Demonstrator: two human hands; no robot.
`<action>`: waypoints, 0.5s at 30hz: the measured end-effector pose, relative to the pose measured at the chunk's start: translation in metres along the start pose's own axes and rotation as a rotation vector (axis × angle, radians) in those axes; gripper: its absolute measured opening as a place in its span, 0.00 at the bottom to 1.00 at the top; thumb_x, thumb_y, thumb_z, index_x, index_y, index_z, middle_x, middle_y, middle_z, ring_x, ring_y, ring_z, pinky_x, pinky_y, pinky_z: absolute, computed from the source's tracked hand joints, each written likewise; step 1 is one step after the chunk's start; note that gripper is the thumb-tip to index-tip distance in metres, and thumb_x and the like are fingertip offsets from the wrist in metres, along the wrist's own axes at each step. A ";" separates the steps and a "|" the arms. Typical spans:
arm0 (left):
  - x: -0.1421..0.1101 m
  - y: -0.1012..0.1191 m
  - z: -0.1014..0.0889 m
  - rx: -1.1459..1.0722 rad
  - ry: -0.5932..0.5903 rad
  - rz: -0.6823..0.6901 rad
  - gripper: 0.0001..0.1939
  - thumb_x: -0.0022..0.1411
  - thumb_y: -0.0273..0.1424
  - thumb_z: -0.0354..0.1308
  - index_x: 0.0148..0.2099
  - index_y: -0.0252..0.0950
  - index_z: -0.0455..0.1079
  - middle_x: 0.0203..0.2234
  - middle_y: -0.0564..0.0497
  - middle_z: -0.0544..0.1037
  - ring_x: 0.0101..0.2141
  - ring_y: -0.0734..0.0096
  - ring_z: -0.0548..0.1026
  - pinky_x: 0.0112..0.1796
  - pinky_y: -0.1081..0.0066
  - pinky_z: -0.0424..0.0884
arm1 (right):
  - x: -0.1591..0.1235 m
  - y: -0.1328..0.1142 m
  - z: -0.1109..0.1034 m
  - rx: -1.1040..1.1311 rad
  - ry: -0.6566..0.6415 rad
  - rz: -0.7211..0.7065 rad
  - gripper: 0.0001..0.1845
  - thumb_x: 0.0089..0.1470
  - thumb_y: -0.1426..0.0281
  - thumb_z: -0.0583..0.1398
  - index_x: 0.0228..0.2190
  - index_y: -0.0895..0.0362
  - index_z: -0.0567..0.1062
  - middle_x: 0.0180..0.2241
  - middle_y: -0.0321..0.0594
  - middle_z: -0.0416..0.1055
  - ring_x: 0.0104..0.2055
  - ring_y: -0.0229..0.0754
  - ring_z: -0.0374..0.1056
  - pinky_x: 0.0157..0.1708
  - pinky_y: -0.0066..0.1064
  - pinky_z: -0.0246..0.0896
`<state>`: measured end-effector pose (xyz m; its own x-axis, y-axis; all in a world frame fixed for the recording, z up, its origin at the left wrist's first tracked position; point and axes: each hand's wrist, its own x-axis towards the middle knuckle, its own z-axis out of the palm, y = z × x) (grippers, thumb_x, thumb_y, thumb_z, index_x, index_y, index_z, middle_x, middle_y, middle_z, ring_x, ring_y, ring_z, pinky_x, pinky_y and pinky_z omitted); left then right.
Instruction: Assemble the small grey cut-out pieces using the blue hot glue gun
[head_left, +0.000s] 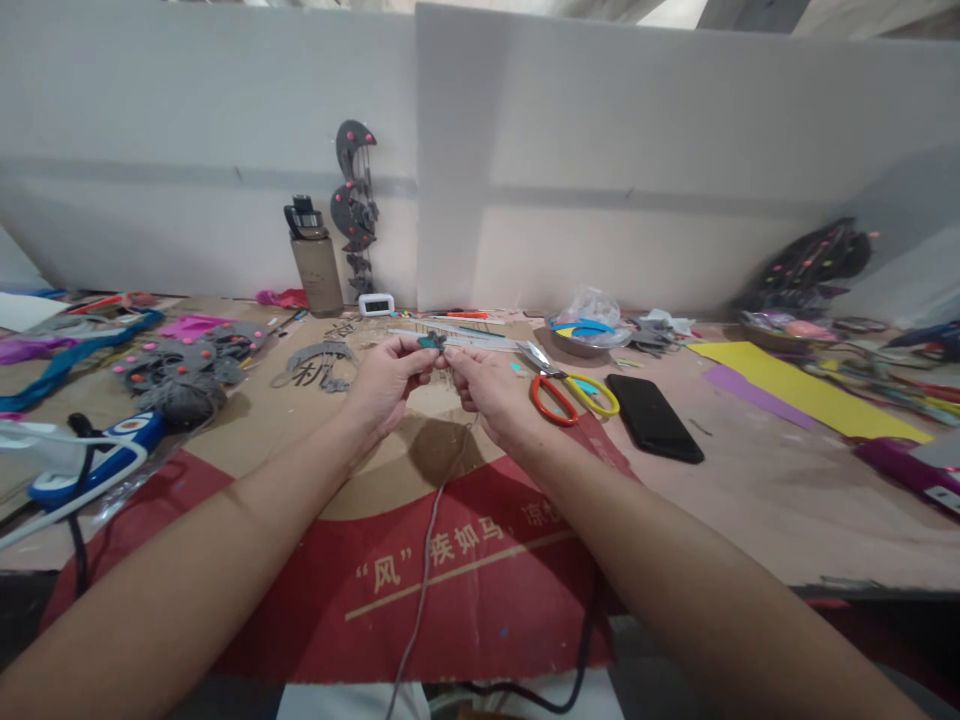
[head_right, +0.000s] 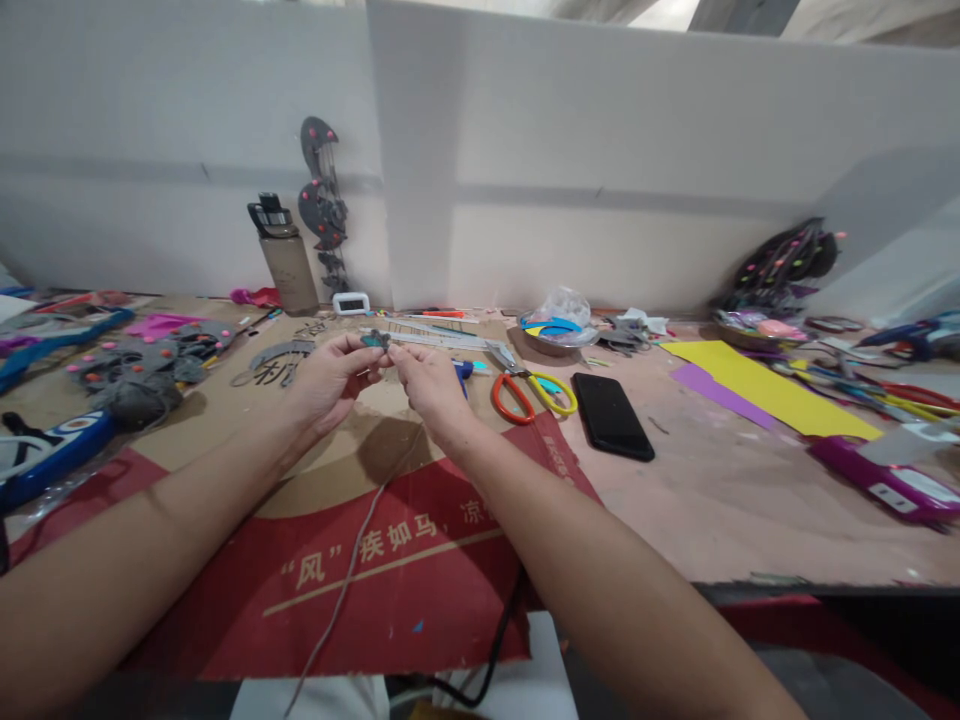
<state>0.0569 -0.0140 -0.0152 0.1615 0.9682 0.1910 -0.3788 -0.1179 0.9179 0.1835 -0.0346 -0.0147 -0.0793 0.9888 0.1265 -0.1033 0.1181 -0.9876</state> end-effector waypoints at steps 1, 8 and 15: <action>0.000 0.000 0.000 0.020 -0.002 0.012 0.09 0.43 0.26 0.65 0.24 0.34 0.65 0.21 0.52 0.74 0.20 0.80 0.66 0.24 0.76 0.61 | 0.000 0.000 0.000 0.002 0.000 0.003 0.15 0.49 0.57 0.56 0.24 0.56 0.68 0.12 0.25 0.44 0.15 0.30 0.37 0.16 0.26 0.33; -0.001 -0.001 0.000 0.176 0.013 0.126 0.08 0.45 0.26 0.63 0.26 0.35 0.65 0.20 0.53 0.73 0.21 0.79 0.66 0.24 0.76 0.58 | 0.005 0.007 -0.003 -0.110 0.011 -0.099 0.16 0.51 0.57 0.54 0.22 0.56 0.69 0.13 0.26 0.45 0.16 0.31 0.40 0.18 0.26 0.37; -0.001 -0.003 0.001 0.170 0.061 0.165 0.09 0.42 0.22 0.62 0.28 0.35 0.65 0.20 0.55 0.70 0.23 0.79 0.67 0.24 0.76 0.59 | 0.006 0.010 -0.003 -0.183 0.031 -0.161 0.14 0.50 0.60 0.55 0.21 0.56 0.70 0.14 0.29 0.52 0.19 0.33 0.50 0.22 0.27 0.46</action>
<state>0.0591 -0.0146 -0.0174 0.0532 0.9437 0.3264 -0.2358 -0.3058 0.9224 0.1845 -0.0270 -0.0243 -0.0456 0.9579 0.2835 0.0691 0.2861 -0.9557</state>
